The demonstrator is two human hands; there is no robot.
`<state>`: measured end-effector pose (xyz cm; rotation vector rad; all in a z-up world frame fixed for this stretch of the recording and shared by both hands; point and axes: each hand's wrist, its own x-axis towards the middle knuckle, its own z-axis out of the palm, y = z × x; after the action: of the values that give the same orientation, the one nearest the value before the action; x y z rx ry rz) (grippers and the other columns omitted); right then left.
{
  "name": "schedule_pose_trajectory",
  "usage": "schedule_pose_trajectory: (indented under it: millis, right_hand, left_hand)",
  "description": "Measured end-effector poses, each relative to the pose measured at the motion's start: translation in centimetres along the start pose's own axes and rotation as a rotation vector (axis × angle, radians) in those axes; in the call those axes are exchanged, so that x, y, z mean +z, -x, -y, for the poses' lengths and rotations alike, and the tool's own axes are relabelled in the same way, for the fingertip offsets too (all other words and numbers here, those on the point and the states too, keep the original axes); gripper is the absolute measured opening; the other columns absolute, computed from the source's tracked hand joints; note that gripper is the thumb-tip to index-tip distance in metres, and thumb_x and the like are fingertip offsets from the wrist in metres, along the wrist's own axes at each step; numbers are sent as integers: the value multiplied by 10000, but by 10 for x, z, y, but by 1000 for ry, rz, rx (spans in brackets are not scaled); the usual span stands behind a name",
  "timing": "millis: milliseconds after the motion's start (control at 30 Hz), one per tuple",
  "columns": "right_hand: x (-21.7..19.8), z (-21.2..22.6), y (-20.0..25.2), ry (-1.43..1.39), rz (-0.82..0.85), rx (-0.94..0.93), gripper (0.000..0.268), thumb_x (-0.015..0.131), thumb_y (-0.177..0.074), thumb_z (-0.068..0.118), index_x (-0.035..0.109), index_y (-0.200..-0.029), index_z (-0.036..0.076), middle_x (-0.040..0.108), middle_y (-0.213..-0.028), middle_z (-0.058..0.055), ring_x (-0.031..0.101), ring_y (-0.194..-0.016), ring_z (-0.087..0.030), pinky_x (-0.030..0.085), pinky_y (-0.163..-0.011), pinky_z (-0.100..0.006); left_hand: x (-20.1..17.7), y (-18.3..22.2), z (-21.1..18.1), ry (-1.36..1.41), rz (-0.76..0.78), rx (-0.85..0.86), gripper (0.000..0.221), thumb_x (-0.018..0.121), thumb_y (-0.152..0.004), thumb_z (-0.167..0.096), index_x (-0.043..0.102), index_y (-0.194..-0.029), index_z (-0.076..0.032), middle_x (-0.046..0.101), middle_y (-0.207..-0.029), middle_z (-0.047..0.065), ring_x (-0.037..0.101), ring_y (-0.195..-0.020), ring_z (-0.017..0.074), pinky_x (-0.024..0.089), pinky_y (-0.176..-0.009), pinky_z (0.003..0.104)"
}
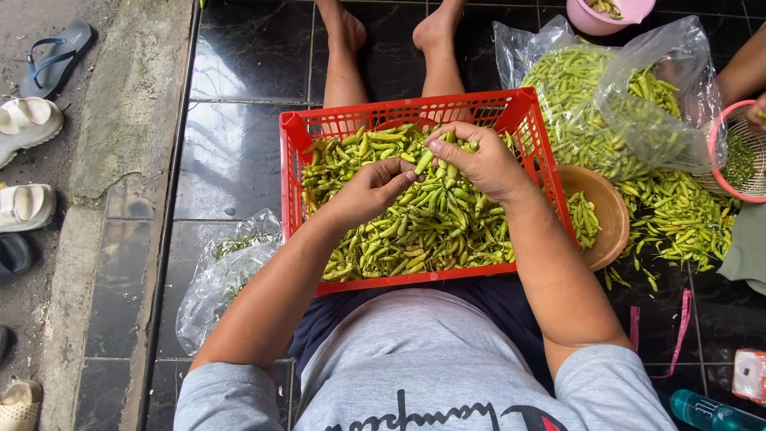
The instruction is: Removing stems from green chilies by hand and sorting them in a plastic crate
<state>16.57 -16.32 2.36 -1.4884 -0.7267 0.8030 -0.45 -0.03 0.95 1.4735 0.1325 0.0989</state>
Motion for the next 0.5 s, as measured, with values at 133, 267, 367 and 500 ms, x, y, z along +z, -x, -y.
schedule_pose_trajectory:
  millis: [133,267,367,500]
  right_hand:
    - [5,3,2,59,26,-36,255,741,-967,143,688,-1142,-34,715,-790,-138,651,-558,-66,559,-516,-188]
    - [13,1,2,455,26,-331,174,721,-998,135,713,-1121,11,718,-876,-148,657,-704,-202,557,-680,-339]
    - [18,-4,1,643,-4,-556,141,705,-1012,153,714,-1093,37,701,-873,-119,667,-718,-234,548,-673,-361]
    - [23,-4,3,946,-41,-767,124,681,-1025,174,706,-1098,77,636,-802,-51,630,-621,-192,540,-570,-323]
  left_hand:
    - [0,0,0,-49,-20,3,206,628,-1036,-222,704,-992,-36,500,-544,-62,416,-515,26,333,-517,181]
    - [-2,-4,15,-219,-111,6,223,651,-1021,-256,727,-949,-60,532,-512,-11,448,-491,86,369,-517,234]
    - [-2,-8,25,-291,-169,0,222,657,-1013,-265,736,-939,-71,552,-509,3,488,-498,113,407,-538,253]
    - [0,-7,23,-344,-217,-17,226,648,-1015,-280,746,-934,-94,579,-537,10,543,-539,129,447,-578,266]
